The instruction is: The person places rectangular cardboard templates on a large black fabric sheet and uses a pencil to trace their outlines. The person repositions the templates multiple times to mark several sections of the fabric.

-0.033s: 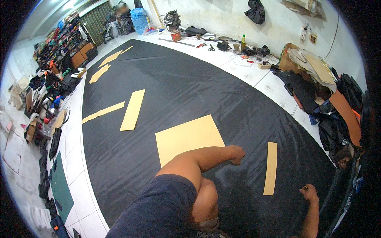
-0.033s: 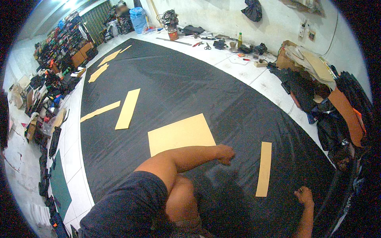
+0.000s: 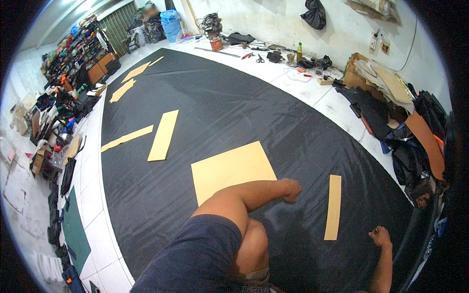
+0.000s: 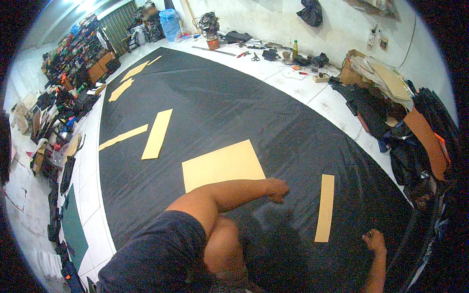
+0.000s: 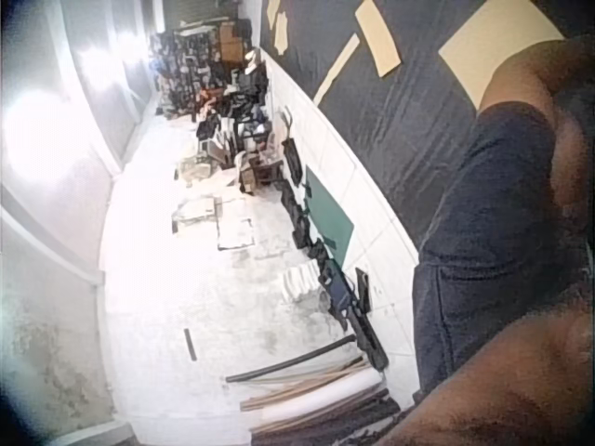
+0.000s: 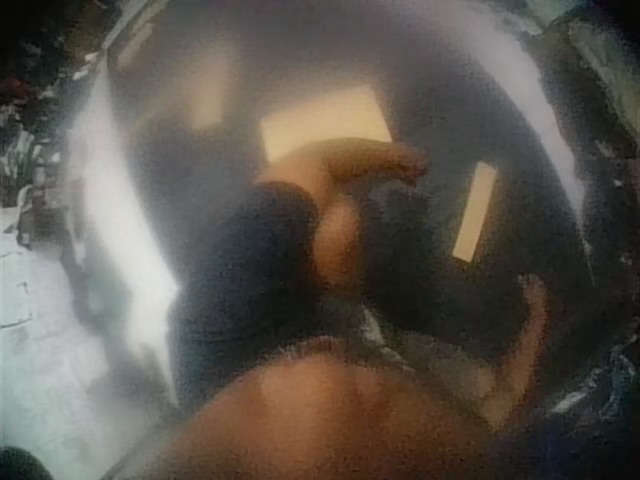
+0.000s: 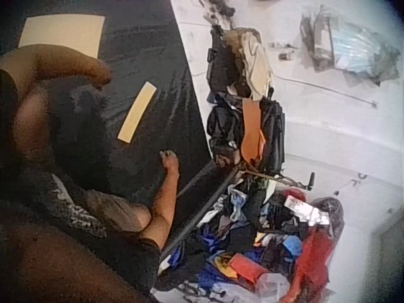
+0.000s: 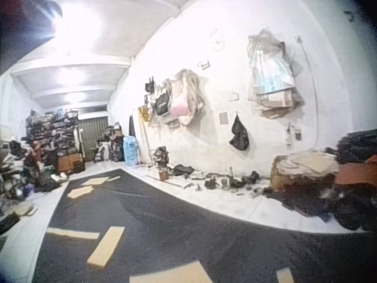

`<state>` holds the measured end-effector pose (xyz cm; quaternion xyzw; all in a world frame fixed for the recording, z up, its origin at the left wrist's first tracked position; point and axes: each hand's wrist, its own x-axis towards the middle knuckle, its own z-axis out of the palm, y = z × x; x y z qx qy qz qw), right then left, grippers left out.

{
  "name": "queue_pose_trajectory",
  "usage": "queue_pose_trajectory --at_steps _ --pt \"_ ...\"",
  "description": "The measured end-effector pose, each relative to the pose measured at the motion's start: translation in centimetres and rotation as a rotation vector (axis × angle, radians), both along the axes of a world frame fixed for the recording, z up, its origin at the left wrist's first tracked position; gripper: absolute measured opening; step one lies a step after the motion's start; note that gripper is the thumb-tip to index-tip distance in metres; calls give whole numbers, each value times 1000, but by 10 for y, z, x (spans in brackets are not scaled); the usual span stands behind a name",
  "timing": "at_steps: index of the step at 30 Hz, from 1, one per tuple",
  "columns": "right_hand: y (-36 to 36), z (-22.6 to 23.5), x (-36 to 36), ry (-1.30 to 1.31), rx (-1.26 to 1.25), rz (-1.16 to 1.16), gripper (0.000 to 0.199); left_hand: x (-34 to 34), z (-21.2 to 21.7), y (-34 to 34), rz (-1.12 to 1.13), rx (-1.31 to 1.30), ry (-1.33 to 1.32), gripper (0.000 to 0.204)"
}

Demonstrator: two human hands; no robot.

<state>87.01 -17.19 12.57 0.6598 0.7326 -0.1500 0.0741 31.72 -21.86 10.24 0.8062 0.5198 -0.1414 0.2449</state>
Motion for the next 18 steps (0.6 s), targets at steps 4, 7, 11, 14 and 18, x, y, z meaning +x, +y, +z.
queue_pose_trajectory --at_steps 4,7,11,14,18 --pt "-1 9 -2 4 -61 3 40 4 7 -2 24 -5 1 36" --pt "-2 11 -10 16 -64 6 40 -2 2 -5 30 8 8 39" --pt "-1 7 -4 -4 -38 3 41 -3 -10 2 7 -6 30 36" --pt "-4 10 -13 -9 -72 -7 41 -4 -15 -3 49 43 3 31" --pt "-7 11 -12 -15 -9 39 27 -1 -8 -5 53 61 -50 30"
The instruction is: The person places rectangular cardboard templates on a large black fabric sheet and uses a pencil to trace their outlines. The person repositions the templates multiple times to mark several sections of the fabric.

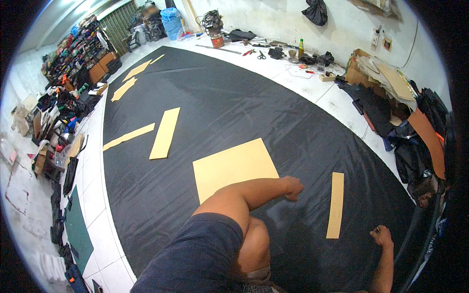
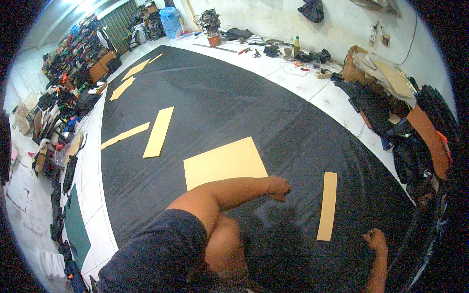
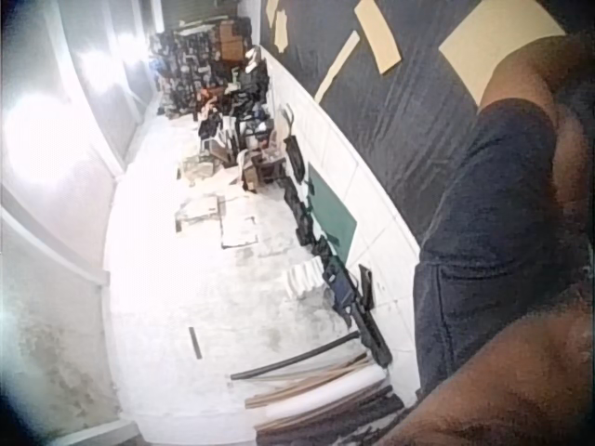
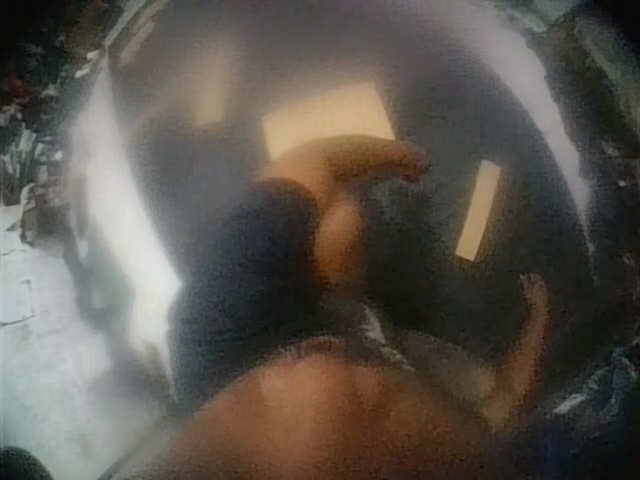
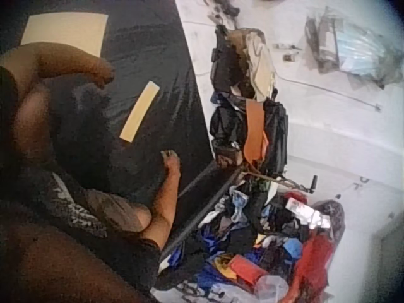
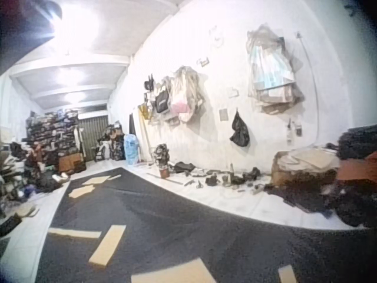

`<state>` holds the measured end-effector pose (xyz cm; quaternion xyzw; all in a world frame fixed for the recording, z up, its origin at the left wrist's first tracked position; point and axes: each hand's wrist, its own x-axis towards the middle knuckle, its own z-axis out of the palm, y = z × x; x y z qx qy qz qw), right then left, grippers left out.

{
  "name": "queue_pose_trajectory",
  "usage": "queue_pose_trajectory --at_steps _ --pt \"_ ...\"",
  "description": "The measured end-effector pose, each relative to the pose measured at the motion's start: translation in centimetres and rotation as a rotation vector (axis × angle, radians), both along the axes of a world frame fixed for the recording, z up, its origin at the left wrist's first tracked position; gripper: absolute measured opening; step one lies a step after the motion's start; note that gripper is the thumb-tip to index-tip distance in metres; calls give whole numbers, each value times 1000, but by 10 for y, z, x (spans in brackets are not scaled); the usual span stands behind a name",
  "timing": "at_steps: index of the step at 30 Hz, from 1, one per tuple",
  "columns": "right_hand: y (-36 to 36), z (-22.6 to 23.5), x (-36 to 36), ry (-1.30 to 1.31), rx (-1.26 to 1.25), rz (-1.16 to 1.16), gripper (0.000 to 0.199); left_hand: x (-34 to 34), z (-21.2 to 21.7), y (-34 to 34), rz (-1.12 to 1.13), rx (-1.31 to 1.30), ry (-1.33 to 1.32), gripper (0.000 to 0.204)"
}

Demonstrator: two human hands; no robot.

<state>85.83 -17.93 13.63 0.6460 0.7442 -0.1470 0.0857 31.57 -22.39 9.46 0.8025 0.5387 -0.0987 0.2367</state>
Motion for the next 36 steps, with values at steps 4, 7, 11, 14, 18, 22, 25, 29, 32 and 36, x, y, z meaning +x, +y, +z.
queue_pose_trajectory --at_steps 4,7,11,14,18,22,25,29,32,36 --pt "6 -3 10 8 -57 -25 37 2 0 7 -49 -47 38 30" --pt "5 -6 5 13 -36 -9 33 3 -4 8 -34 -48 66 30" --pt "0 4 -5 -3 -35 -19 29 4 -7 7 -24 -42 51 31" --pt "-7 8 -21 1 -54 -21 29 0 -10 1 -22 -72 59 34" --pt "-12 6 -14 -15 -43 -13 29 3 -1 -2 -48 -57 45 37" --pt "-7 -8 -1 -7 -61 30 40 1 1 14 -105 -124 85 38" --pt "8 7 1 28 -62 19 49 -6 -3 16 -101 -104 95 50" --pt "13 39 12 67 -24 -91 36 -11 11 9 -77 -31 -27 54" --pt "9 31 37 99 -20 -169 34 -42 1 22 33 -12 -84 61" --pt "2 26 42 50 -122 -209 35 -113 19 26 351 84 -125 56"
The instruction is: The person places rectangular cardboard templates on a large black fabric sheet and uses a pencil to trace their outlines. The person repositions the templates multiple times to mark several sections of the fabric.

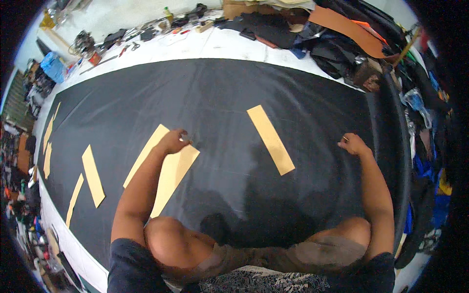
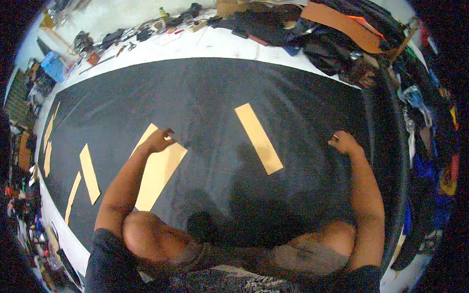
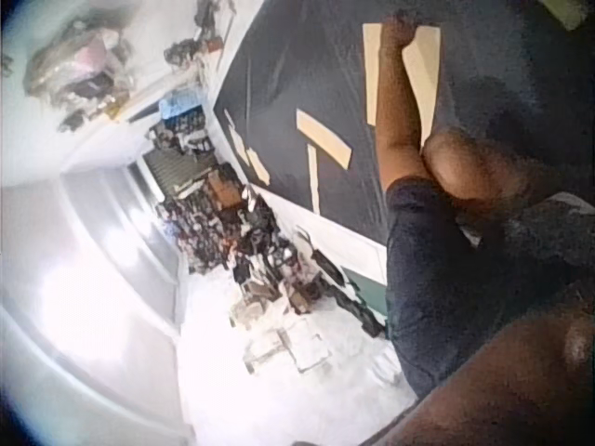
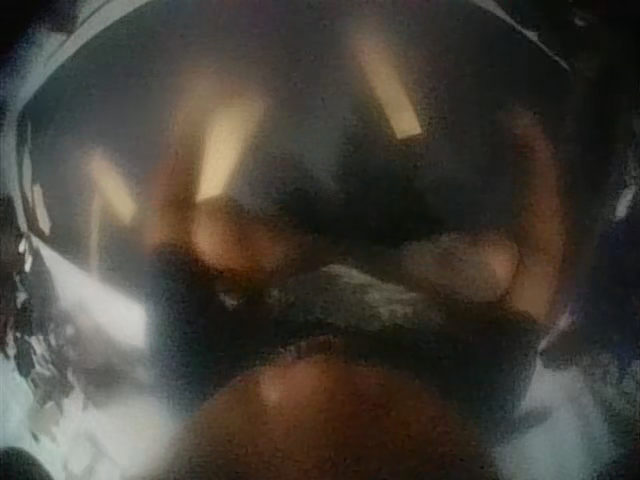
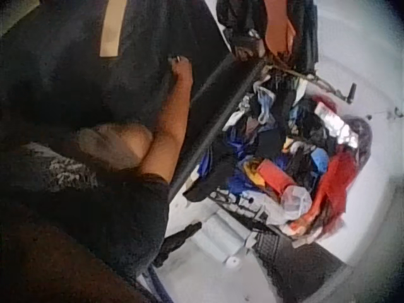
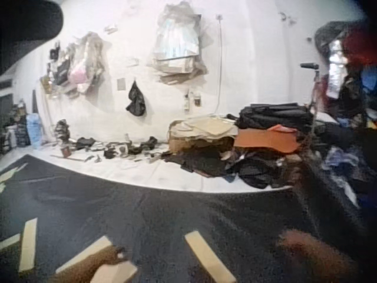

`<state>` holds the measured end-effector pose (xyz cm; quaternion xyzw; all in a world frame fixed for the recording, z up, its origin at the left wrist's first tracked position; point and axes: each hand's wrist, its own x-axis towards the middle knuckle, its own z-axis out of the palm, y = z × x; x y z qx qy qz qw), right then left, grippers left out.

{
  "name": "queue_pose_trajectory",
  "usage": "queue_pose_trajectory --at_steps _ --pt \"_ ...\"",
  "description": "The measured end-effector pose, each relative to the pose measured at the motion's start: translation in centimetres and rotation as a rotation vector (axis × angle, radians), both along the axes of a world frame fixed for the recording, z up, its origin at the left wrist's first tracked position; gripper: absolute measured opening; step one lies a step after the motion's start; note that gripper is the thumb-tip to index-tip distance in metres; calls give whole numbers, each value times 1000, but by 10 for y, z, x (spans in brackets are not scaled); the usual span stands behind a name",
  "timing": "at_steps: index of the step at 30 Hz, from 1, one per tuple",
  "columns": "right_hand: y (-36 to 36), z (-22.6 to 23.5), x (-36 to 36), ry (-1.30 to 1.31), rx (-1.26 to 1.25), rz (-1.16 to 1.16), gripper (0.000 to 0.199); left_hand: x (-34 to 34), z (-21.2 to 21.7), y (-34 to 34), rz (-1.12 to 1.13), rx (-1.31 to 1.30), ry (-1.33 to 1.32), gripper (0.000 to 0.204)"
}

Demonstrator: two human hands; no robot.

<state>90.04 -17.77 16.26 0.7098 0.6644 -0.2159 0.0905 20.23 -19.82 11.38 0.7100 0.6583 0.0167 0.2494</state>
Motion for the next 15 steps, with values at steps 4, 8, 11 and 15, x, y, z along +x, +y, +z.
queue_pose_trajectory --at_steps 4,8,11,15 --pt "-3 -21 0 144 106 94 44 -79 18 -38 294 26 43 55" --pt "4 -53 93 25 458 158 28 -122 -27 -103 507 121 102 49" --pt "-6 -75 52 27 189 217 26 -157 -56 -220 881 283 132 49" --pt "3 -46 42 -48 11 186 35 -196 -79 -310 1231 307 211 51"
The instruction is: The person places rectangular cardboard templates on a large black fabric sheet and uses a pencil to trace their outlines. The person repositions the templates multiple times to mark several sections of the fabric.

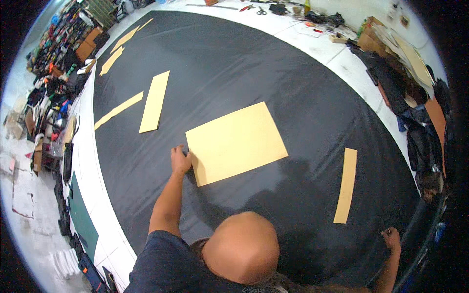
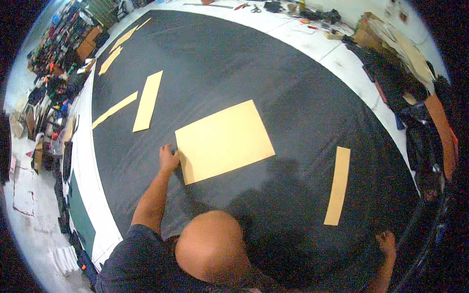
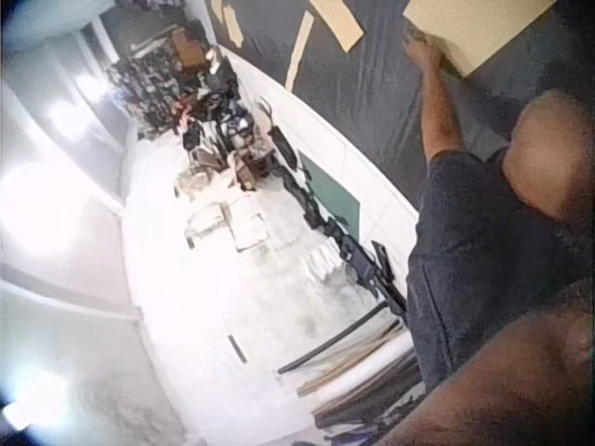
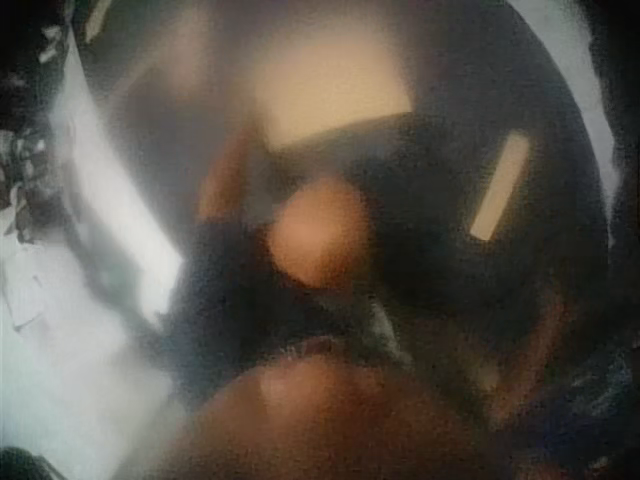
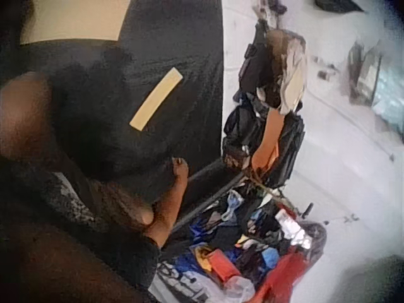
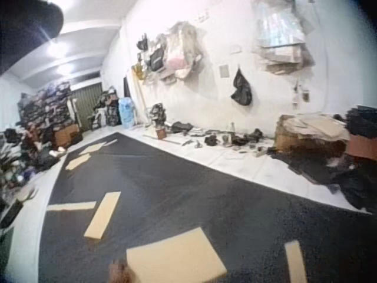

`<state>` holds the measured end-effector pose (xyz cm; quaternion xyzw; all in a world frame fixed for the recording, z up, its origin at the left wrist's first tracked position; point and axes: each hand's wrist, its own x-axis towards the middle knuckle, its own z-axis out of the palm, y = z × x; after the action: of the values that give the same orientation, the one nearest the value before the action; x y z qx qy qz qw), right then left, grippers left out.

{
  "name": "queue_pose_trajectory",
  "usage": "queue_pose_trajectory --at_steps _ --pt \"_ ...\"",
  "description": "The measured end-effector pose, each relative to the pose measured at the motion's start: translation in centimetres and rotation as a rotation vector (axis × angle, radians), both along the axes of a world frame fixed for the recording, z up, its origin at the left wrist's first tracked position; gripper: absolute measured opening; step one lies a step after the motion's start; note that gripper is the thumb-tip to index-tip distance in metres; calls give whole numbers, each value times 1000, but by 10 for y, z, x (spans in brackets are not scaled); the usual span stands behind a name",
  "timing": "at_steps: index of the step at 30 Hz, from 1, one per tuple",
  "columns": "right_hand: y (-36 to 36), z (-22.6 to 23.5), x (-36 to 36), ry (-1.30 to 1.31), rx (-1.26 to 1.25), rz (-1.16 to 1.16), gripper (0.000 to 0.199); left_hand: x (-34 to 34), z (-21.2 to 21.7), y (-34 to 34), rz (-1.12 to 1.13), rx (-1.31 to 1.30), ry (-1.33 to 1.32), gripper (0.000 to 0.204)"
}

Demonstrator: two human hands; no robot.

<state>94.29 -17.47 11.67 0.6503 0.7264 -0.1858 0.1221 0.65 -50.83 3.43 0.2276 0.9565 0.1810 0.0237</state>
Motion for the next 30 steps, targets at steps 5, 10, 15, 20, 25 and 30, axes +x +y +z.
queue_pose_trajectory --at_steps 5,10,15,20,25,30 --pt "31 44 35 -205 210 127 57 -54 -20 -13 125 14 27 50" --pt "89 64 -65 -290 86 297 51 -100 -24 -29 243 -60 179 52" --pt "139 80 -288 -221 88 417 35 -112 -34 -15 381 -128 277 58" --pt "138 92 -501 -173 141 588 31 -101 -30 -7 472 -37 181 62" --pt "100 73 -675 -23 132 763 36 -107 -24 -1 500 -25 153 62" --pt "51 41 -874 171 104 973 31 -114 -22 -8 510 -8 66 64"
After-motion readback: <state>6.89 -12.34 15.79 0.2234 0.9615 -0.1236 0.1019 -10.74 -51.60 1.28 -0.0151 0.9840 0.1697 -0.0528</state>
